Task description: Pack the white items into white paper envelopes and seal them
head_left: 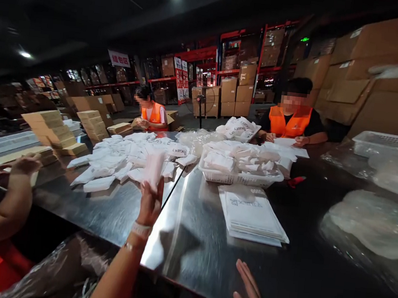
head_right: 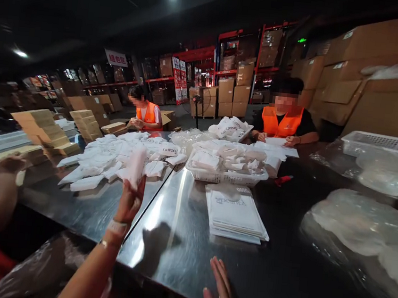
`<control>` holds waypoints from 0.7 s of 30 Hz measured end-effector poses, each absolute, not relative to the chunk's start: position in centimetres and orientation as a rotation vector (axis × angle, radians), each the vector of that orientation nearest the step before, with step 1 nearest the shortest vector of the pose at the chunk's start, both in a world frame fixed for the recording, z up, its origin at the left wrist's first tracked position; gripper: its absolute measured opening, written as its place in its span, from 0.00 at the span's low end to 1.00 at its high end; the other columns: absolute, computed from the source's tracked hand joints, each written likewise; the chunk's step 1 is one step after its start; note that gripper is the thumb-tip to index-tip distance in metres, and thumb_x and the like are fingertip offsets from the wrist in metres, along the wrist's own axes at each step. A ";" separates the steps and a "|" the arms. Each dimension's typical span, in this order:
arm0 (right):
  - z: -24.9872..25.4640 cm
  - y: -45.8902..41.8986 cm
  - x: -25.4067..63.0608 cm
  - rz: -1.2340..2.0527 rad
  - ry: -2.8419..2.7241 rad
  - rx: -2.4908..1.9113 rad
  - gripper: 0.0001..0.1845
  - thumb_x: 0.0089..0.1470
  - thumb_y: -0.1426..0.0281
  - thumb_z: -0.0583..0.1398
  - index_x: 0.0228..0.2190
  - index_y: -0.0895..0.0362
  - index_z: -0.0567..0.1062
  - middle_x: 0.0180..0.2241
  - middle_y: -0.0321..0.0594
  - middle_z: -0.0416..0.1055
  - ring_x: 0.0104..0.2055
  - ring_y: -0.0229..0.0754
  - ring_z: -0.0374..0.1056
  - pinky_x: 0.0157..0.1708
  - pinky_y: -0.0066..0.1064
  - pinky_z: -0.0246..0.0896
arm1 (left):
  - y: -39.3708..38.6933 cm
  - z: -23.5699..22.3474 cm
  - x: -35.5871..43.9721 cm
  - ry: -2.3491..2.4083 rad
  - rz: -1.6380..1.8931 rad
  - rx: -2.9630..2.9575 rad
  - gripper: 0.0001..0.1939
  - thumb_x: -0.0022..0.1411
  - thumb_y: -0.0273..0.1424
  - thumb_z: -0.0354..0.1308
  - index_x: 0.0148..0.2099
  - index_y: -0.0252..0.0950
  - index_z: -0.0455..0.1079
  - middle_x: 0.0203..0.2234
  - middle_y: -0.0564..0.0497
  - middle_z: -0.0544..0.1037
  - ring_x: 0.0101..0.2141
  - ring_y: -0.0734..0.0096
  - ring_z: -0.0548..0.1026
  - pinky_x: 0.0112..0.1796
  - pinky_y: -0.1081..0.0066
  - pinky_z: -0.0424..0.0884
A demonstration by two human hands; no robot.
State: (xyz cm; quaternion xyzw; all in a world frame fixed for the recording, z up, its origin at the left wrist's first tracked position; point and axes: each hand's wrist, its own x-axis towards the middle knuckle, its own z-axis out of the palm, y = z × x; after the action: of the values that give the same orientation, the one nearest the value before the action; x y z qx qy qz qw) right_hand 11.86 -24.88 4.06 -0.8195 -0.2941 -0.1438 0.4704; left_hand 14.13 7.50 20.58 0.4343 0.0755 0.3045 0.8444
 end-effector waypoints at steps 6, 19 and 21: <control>1.5 -29.7 14.1 -0.632 -0.507 -2.135 0.21 0.62 0.60 0.53 0.54 0.51 0.70 0.59 0.44 0.66 0.60 0.52 0.62 0.50 0.42 0.71 | 2.5 17.1 22.3 -0.067 0.300 1.897 0.18 0.69 0.36 0.46 0.53 0.32 0.69 0.42 0.40 0.80 0.42 0.60 0.79 0.44 0.58 0.76; 5.8 -51.8 34.5 -1.153 -0.194 -2.717 0.29 0.59 0.62 0.43 0.39 0.70 0.76 0.40 0.68 0.73 0.45 0.60 0.71 0.45 0.47 0.65 | -9.4 13.7 28.7 -0.427 0.019 2.857 0.11 0.65 0.33 0.58 0.40 0.30 0.75 0.36 0.43 0.80 0.40 0.60 0.78 0.45 0.57 0.72; 6.6 -52.4 36.2 -1.135 -0.198 -2.725 0.25 0.58 0.65 0.45 0.34 0.64 0.78 0.32 0.61 0.75 0.32 0.53 0.73 0.33 0.42 0.65 | -9.8 14.0 28.7 -0.453 0.018 2.929 0.16 0.62 0.38 0.60 0.40 0.29 0.76 0.36 0.39 0.80 0.41 0.55 0.78 0.46 0.56 0.70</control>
State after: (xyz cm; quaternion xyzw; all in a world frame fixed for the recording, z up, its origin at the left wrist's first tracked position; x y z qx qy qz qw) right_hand 36.20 -52.40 6.59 -0.9172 -0.0666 -0.3821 0.0914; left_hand 28.68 -9.78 13.95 0.9843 -0.1521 0.0061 0.0890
